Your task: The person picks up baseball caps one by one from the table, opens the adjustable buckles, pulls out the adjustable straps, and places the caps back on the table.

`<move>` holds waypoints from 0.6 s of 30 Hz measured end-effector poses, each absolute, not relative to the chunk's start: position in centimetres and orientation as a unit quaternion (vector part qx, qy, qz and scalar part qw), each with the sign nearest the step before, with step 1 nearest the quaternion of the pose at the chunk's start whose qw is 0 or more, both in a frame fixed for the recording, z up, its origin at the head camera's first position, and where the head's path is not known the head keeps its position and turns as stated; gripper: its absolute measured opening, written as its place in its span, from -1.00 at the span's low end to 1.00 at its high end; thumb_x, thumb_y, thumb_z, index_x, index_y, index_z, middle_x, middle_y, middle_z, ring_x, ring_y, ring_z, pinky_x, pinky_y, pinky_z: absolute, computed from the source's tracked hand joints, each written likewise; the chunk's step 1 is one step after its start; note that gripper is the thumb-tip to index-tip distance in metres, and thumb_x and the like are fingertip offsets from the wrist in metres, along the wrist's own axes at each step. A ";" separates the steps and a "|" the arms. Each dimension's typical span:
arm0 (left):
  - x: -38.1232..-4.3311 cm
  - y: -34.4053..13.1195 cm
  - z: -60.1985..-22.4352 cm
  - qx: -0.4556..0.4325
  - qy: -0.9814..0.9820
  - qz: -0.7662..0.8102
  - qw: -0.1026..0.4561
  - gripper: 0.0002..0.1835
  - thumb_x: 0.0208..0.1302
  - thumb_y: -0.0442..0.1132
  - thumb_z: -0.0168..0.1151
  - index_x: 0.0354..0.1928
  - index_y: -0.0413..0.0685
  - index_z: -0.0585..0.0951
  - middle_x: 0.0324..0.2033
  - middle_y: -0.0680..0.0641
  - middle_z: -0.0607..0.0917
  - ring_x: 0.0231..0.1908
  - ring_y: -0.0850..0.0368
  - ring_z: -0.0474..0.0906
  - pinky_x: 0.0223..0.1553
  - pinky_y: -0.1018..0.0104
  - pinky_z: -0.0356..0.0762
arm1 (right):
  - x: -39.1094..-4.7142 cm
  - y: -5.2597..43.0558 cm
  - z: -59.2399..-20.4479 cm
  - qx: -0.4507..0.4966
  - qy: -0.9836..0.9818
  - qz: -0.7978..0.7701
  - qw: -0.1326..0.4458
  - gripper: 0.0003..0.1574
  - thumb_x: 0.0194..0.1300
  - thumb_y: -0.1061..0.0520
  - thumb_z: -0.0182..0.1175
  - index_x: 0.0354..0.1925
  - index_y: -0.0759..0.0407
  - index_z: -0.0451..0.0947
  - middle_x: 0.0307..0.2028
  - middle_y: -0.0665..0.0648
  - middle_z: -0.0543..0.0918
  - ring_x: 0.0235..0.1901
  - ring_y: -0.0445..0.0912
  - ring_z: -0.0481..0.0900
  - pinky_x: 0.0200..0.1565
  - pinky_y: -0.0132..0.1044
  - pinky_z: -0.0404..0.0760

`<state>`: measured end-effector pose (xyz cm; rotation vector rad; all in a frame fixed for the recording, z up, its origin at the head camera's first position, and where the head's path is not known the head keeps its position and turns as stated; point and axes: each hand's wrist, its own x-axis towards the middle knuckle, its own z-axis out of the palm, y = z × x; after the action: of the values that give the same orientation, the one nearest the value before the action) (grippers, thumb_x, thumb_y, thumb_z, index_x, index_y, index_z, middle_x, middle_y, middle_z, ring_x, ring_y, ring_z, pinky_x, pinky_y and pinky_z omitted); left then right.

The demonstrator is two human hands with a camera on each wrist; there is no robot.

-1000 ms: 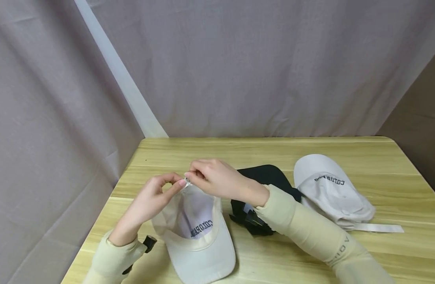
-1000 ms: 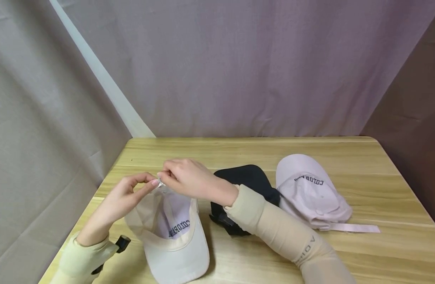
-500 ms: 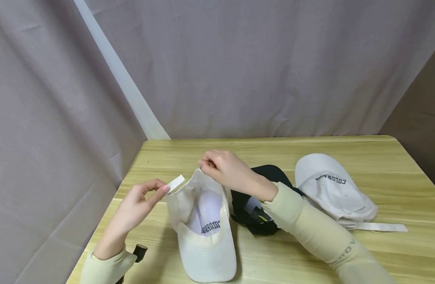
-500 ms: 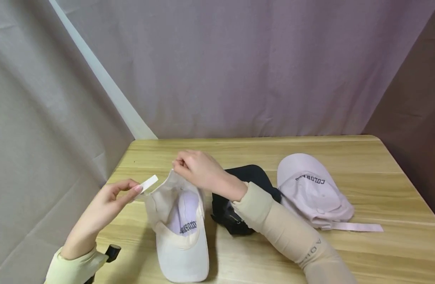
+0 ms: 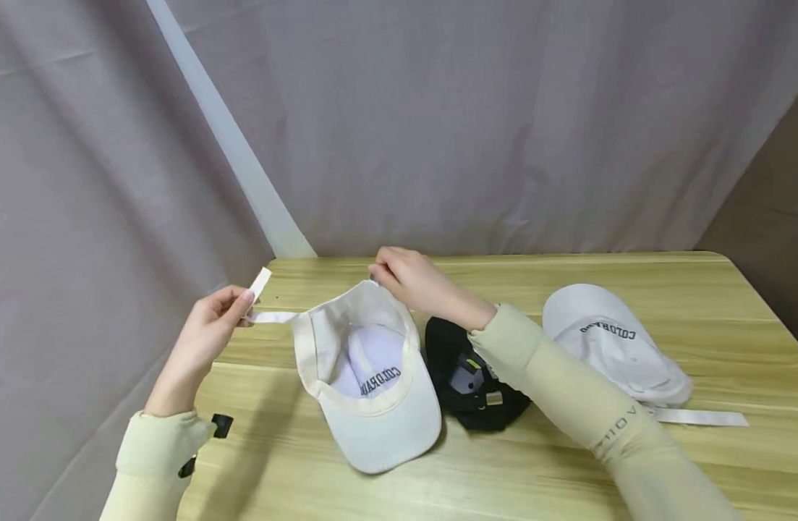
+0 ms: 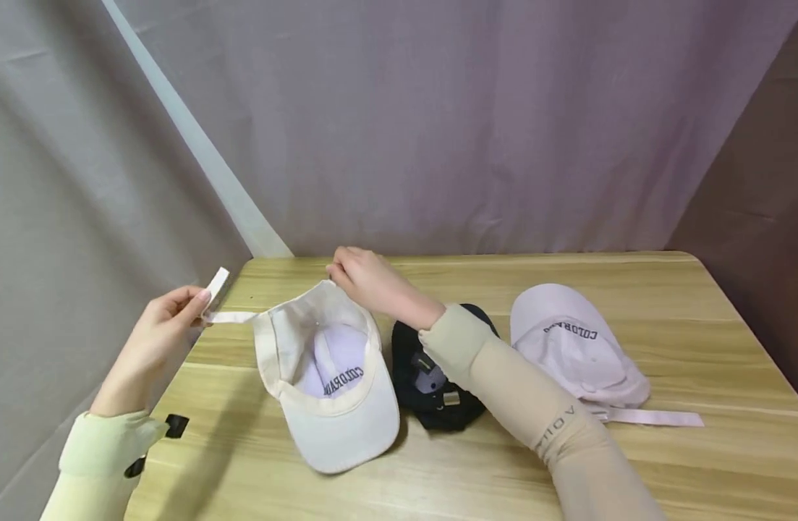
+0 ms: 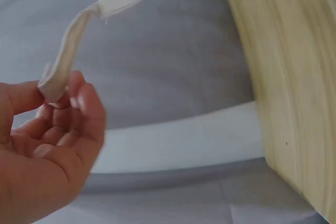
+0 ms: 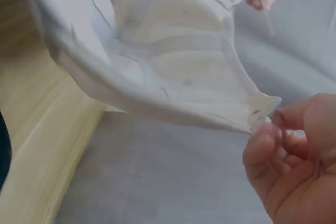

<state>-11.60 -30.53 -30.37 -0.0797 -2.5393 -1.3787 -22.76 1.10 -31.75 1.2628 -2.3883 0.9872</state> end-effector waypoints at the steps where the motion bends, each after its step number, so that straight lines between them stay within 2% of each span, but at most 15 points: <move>1: -12.5 -30.8 -30.2 -0.027 -0.863 -0.487 0.131 -0.70 0.56 -0.16 0.07 -0.13 -0.32 0.56 -0.40 0.03 0.60 -0.39 0.26 0.52 -0.30 0.46 0.56 | -23.4 0.9 -31.6 0.426 -0.829 0.337 0.135 -0.74 0.57 0.15 0.03 -0.32 0.20 0.47 -0.43 0.06 0.49 -0.41 -0.06 0.44 -0.31 -0.22 0.46; 6: -16.0 -31.7 -28.7 -0.046 -0.785 -0.588 0.191 -0.83 0.52 -0.19 0.12 -0.23 -0.13 0.58 -0.42 0.05 0.62 -0.38 0.27 0.58 -0.26 0.50 0.59 | -25.7 -0.5 -30.6 0.376 -0.852 0.329 0.155 -0.71 0.61 0.06 -0.04 -0.15 0.24 0.50 -0.27 0.13 0.55 -0.31 -0.02 0.52 -0.24 -0.16 0.53; 8: -16.6 -31.8 -27.9 -0.062 -0.742 -0.634 0.209 -0.84 0.51 -0.21 0.13 -0.24 -0.14 0.57 -0.41 0.01 0.62 -0.33 0.25 0.66 -0.21 0.48 0.61 | -26.3 -1.1 -30.3 0.364 -0.854 0.335 0.164 -0.70 0.62 0.04 -0.06 -0.12 0.23 0.49 -0.24 0.13 0.54 -0.30 -0.02 0.51 -0.24 -0.16 0.53; 13: -16.9 -31.9 -26.6 -0.098 -0.677 -0.690 0.237 -0.77 0.51 -0.18 0.10 -0.19 -0.25 0.49 -0.31 -0.10 0.59 -0.21 0.08 0.75 -0.10 0.35 0.65 | -27.0 -2.0 -30.2 0.362 -0.843 0.359 0.171 -0.70 0.63 0.05 -0.09 -0.09 0.23 0.45 -0.22 0.13 0.50 -0.31 -0.02 0.49 -0.26 -0.18 0.53; 18: -15.6 -32.0 -27.0 -0.112 -0.650 -0.715 0.233 -0.74 0.52 -0.10 0.03 -0.18 -0.20 0.44 -0.27 -0.12 0.60 -0.21 0.01 0.76 -0.14 0.22 0.68 | -25.9 -2.0 -31.3 0.384 -0.829 0.369 0.171 -0.74 0.62 0.10 -0.08 -0.10 0.26 0.44 -0.22 0.15 0.48 -0.32 -0.03 0.47 -0.29 -0.21 0.52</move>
<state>-15.65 -32.03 -26.95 -0.3086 -1.7847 -1.9630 -25.94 -1.95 -31.31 1.0893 -2.3555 1.0474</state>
